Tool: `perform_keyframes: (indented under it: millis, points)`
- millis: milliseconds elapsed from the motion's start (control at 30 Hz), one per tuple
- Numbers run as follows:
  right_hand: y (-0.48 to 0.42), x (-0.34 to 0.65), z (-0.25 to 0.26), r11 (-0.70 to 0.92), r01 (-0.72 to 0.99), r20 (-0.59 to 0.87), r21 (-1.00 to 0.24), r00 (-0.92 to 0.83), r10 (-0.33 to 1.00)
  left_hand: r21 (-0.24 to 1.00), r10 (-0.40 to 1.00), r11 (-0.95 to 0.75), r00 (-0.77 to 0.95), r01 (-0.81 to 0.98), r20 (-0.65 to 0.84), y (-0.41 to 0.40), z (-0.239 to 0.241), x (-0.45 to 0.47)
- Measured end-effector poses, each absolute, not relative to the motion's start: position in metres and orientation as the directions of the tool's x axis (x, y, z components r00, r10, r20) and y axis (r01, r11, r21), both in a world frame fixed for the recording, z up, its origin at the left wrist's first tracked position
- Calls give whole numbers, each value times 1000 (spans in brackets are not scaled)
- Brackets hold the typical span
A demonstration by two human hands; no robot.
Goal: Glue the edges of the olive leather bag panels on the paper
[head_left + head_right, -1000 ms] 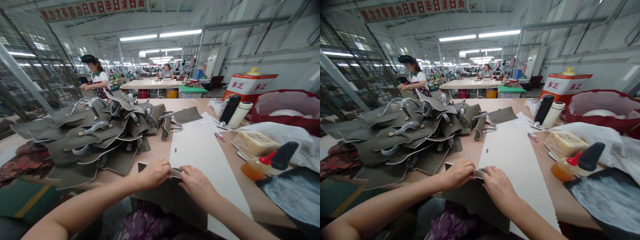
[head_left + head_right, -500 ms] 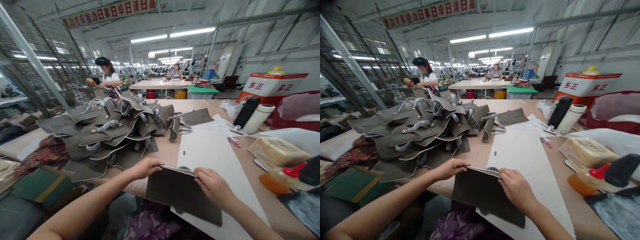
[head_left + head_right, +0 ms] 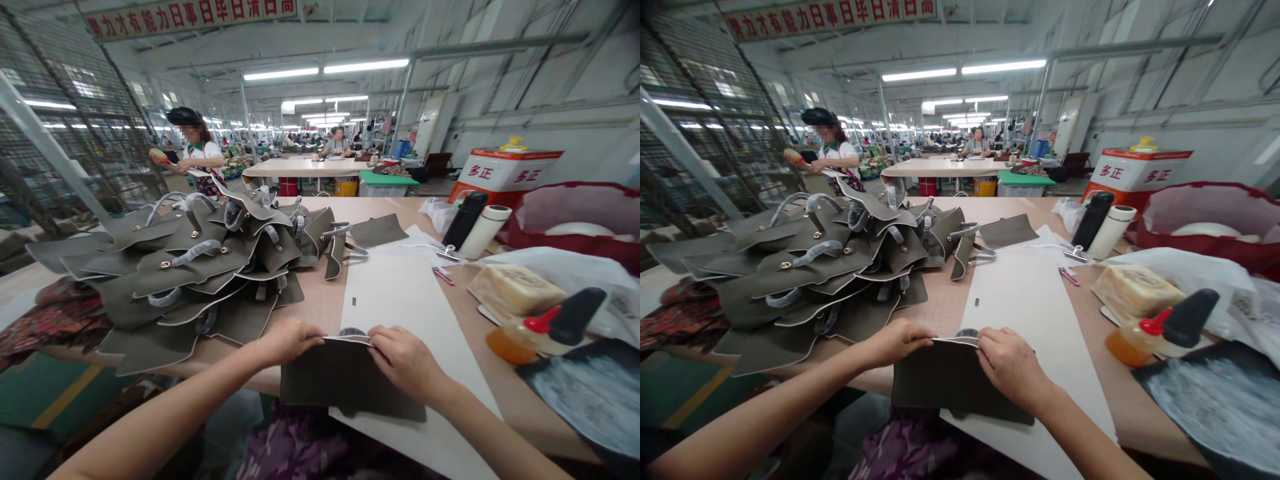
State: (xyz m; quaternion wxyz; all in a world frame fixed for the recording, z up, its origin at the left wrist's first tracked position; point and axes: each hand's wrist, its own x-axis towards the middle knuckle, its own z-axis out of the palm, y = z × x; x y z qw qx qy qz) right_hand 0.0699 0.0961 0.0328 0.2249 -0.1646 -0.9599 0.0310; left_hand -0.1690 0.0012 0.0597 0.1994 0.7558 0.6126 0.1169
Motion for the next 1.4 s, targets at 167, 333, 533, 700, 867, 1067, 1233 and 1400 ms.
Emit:
perform_keyframes:
  millis: [167,333,533,700,867,1067,1233,1400]
  points:
    - [88,63,42,959,262,428,-108,-858,283,461,955,-225,288,859,-70,14,65,-142]
    - [86,63,43,967,243,443,-77,-861,251,607,954,-177,286,775,-87,23,63,-134]
    - [86,63,43,973,220,451,-75,-863,230,695,958,-75,246,715,-150,28,61,-135]
    - [86,63,44,981,191,496,-41,-848,185,706,960,-42,223,707,-167,23,68,-135]
    - [88,72,46,989,148,567,-21,-813,134,700,961,25,176,713,-214,11,76,-148]
    - [91,96,46,996,83,650,11,-758,56,682,963,70,129,728,-237,-13,90,-163]
    - [90,109,50,990,104,666,94,-745,14,566,993,-58,106,823,-53,-31,93,-157]
    - [87,115,53,990,85,684,115,-729,-17,287,961,-204,136,936,242,-41,89,-147]
